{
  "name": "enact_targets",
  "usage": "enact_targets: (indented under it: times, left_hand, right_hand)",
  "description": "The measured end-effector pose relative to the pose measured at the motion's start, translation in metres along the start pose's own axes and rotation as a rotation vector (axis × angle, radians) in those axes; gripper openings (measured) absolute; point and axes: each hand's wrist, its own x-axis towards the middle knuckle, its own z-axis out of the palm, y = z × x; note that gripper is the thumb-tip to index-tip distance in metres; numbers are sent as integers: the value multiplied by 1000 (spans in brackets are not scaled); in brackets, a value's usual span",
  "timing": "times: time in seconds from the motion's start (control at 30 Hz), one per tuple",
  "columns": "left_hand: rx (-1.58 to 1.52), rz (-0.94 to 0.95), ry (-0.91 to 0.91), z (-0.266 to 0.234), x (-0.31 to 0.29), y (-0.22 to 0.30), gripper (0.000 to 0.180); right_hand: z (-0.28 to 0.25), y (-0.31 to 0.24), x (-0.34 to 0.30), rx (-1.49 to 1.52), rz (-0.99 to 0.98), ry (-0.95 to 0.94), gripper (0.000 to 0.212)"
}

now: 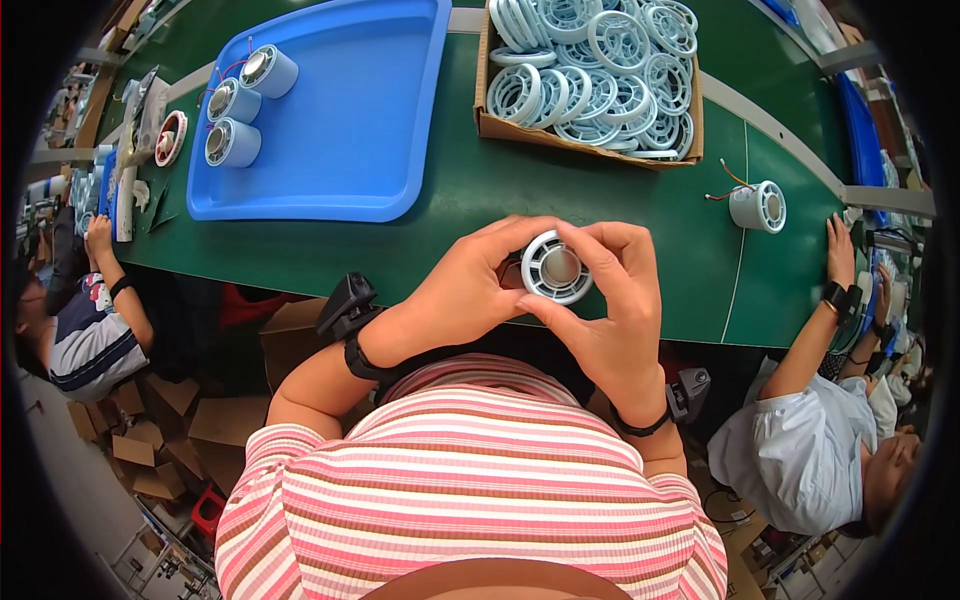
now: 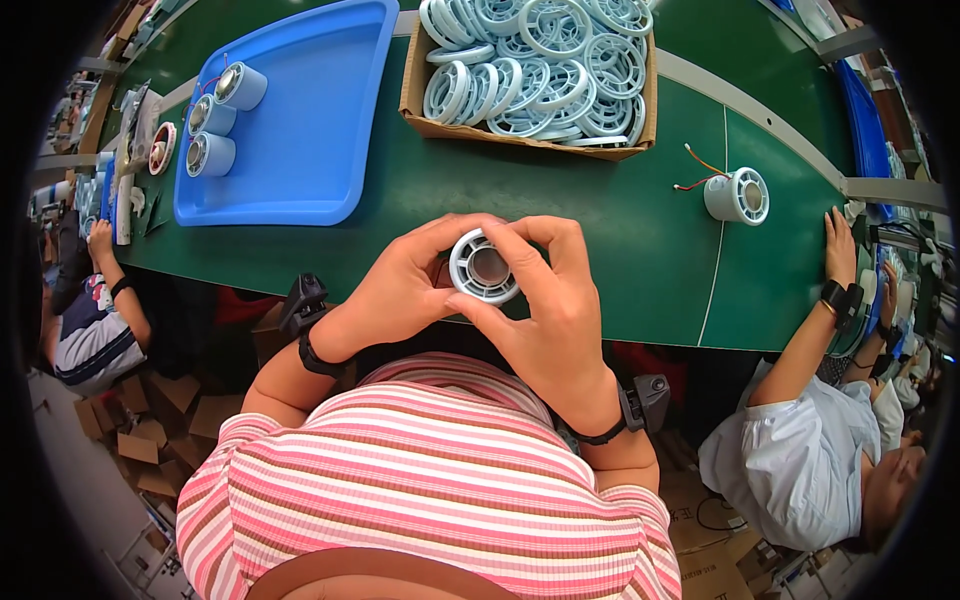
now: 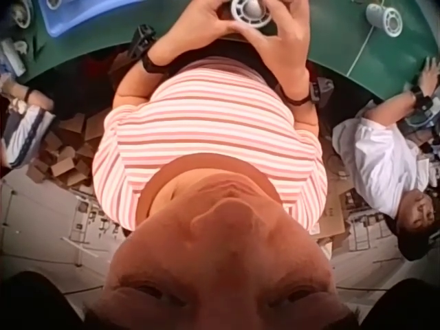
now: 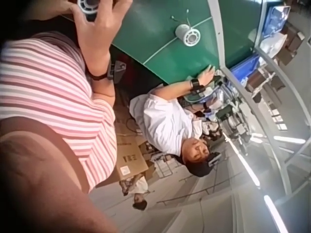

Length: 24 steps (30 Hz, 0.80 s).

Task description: The person receives a tray of motor components and a box of plastic rings, then fits a ring onto each motor component by hand. After repeating this for several units, they place the completed motors back onto the tray and pass it to another worker.

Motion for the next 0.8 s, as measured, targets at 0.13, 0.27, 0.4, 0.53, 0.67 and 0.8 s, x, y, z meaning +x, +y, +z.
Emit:
enact_targets:
  times: [0.13,0.27,0.4,0.53,0.67,0.8]
  left_hand:
    - [-40,-31,1,-1,0,-1,63]
    - [-53,-41,-2,-1,-1,-1,63]
    - [-5,-45,-5,-2,-1,3,64]
    - [4,-43,-1,0,-1,1,65]
    - [-1,-48,-24,-3,1,-2,64]
    - [-29,-51,-44,-3,2,-3,65]
  right_hand:
    - [2,1,-1,-13,15,56,64]
    - [2,0,0,5,32,43,63]
    - [3,2,1,19,26,52,63]
    - [1,5,1,29,-9,36,63]
    - [-5,4,4,38,-9,-9,62]
    - [-6,-2,3,18,61,-45,62]
